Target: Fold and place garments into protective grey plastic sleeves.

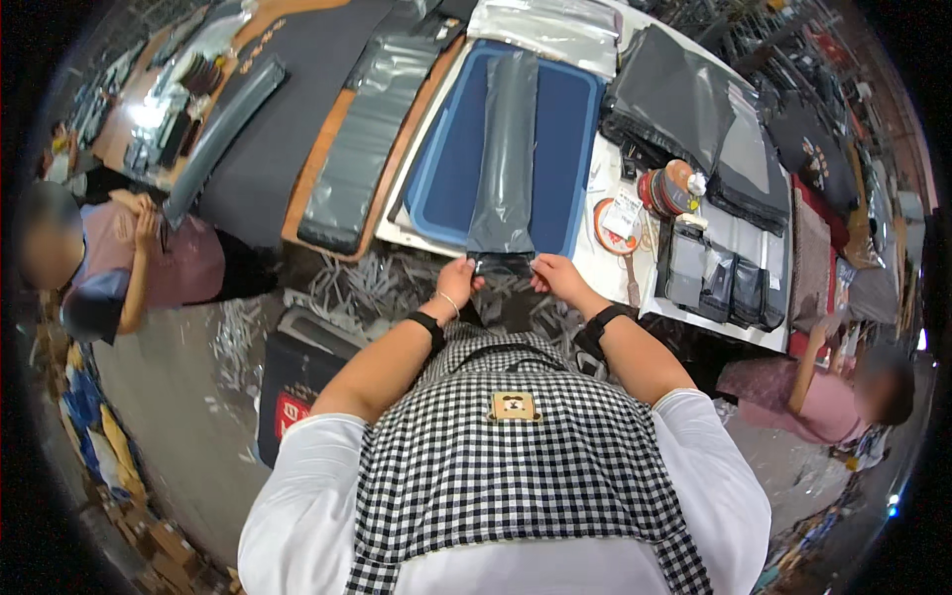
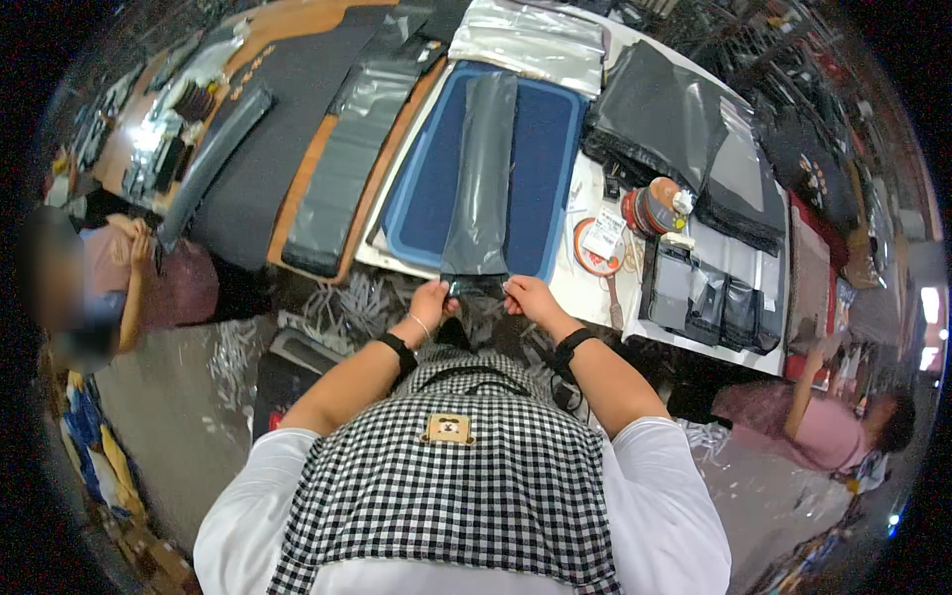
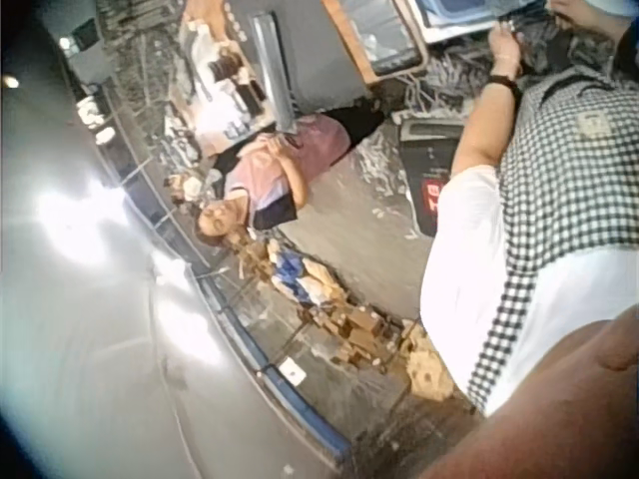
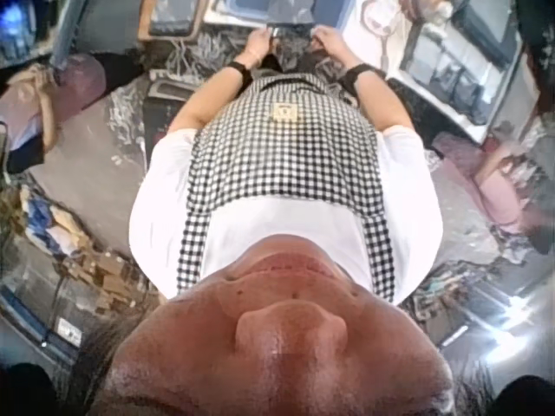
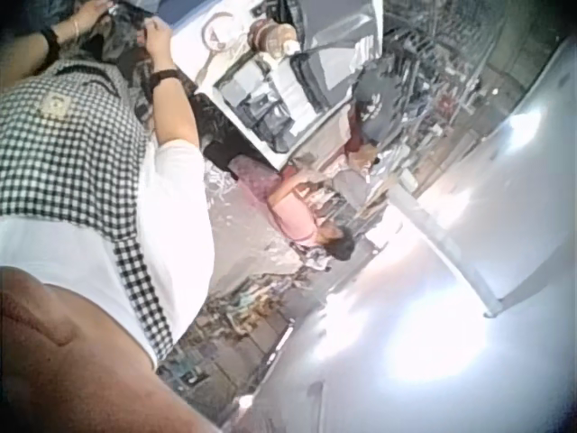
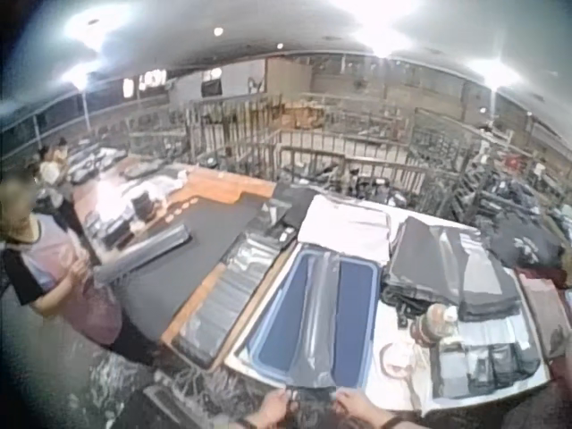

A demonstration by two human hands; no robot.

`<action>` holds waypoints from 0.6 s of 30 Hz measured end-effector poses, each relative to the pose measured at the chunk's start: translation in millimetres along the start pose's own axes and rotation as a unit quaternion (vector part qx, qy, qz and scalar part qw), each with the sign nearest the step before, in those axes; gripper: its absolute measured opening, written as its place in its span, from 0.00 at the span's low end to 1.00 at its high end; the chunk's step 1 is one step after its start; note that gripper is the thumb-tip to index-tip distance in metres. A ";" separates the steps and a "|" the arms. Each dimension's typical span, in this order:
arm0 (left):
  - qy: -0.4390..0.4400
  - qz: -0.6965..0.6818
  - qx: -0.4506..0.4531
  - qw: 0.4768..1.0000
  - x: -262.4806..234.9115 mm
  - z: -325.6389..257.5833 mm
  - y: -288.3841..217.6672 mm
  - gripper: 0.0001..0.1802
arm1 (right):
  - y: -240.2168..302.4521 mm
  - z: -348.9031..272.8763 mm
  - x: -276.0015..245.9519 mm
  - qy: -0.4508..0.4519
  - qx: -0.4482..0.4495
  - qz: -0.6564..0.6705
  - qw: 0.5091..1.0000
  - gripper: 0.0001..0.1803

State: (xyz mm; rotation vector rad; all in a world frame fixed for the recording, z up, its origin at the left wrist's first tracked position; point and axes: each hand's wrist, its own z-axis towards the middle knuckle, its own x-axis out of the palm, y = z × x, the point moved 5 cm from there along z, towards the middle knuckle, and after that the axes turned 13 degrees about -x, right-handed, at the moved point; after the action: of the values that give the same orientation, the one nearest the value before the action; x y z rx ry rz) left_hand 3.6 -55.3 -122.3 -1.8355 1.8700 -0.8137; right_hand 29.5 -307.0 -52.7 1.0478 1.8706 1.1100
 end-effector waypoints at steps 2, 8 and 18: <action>0.008 0.035 -0.006 0.999 0.1 3.2 -30.9 0.16 | -8.8 -8.5 -4.6 0.062 0.076 0.083 0.992 0.16; 0.009 0.042 0.004 0.999 -22.0 -8.8 -53.1 0.07 | 80.8 -5.0 -5.9 -0.009 -0.118 -0.258 0.959 0.10; 0.048 0.046 -0.009 0.998 -18.9 -10.8 -83.2 0.08 | 125.8 81.4 83.8 0.053 -0.317 -0.356 0.877 0.09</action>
State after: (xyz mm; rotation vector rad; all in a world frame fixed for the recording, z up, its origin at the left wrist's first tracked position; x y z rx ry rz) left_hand 61.2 -32.7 -62.5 -1.7338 2.0114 -0.8711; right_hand 100.3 -167.0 17.2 -0.0894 1.5642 1.1855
